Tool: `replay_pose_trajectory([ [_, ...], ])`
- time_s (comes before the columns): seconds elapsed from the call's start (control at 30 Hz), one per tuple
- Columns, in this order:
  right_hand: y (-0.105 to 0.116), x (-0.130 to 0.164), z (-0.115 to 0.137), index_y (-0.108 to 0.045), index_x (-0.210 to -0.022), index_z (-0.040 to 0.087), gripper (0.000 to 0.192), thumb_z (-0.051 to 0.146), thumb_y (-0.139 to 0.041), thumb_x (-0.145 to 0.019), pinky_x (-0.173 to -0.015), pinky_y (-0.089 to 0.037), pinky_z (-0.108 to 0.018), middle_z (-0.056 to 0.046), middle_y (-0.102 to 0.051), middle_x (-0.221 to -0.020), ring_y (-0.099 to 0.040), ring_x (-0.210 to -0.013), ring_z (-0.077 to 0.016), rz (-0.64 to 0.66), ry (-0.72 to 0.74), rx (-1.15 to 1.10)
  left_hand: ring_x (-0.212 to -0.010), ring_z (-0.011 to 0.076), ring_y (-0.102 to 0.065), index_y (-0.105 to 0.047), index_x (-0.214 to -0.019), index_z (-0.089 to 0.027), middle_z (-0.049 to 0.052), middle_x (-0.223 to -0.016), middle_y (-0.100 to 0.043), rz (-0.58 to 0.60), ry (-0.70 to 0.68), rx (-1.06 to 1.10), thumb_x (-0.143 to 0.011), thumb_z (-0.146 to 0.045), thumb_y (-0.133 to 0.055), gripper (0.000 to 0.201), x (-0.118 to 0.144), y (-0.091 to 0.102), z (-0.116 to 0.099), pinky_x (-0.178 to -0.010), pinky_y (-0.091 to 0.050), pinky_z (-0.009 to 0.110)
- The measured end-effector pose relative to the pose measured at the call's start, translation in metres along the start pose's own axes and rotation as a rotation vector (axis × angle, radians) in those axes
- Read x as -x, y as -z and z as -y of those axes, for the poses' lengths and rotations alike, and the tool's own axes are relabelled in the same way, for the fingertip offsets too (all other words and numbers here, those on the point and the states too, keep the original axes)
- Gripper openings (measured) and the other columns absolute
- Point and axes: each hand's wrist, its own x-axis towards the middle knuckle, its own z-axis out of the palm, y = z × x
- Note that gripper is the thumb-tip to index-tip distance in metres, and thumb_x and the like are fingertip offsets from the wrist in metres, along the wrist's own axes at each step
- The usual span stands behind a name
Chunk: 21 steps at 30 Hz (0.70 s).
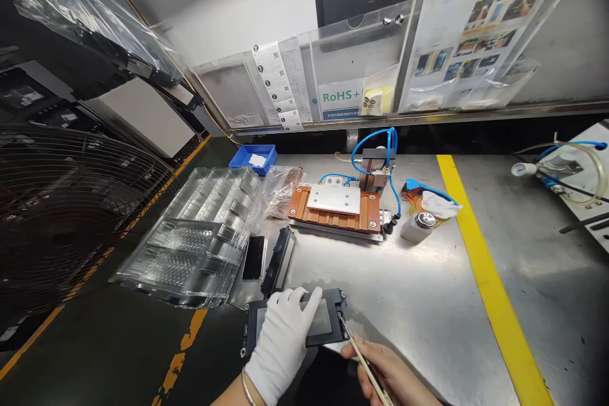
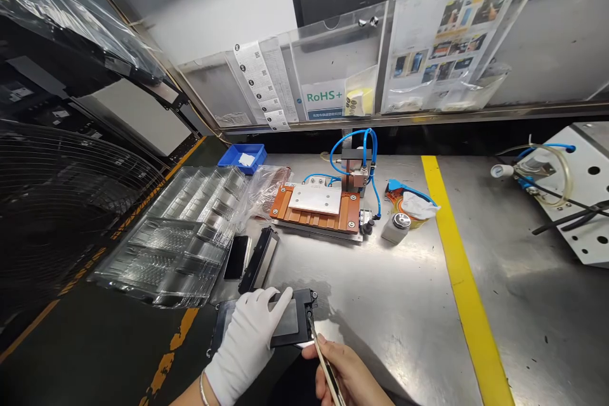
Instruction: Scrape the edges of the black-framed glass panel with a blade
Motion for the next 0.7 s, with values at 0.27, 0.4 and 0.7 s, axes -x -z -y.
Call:
replay_pose_trajectory([
  [0.27,0.058,-0.003,0.015,-0.055,-0.135,0.039,0.038,0.057,-0.038,-0.106,-0.079,-0.046,-0.040,-0.004,-0.052,-0.092,-0.056,-0.087,-0.0242,-0.339,0.830,1.181,-0.106,0.0321,-0.062,-0.028,-0.142,-0.031,0.013,-0.124,-0.060,0.171,0.040,0.151,-0.073,-0.006,-0.043,0.075,-0.001,0.009,0.006,-0.091,-0.053,0.053],
  [0.4,0.066,-0.007,0.017,-0.046,-0.142,0.040,0.034,0.042,-0.037,-0.109,-0.069,-0.046,-0.036,-0.005,-0.050,-0.093,-0.055,-0.079,-0.0221,-0.438,1.081,1.491,-0.108,0.0319,-0.061,-0.029,-0.142,-0.029,0.013,-0.122,-0.061,0.178,0.027,0.165,-0.072,-0.004,-0.042,0.075,0.000,0.015,0.007,-0.091,-0.052,0.053],
  [0.7,0.060,-0.004,0.027,-0.049,-0.141,0.035,0.034,0.038,-0.035,-0.110,-0.072,-0.047,-0.034,-0.007,-0.053,-0.096,-0.055,-0.082,-0.0220,-0.420,1.191,1.561,-0.107,0.0322,-0.060,-0.026,-0.141,-0.027,0.014,-0.120,-0.060,0.228,-0.088,0.168,-0.069,-0.003,-0.041,0.077,-0.001,0.029,0.015,-0.089,-0.052,0.052],
])
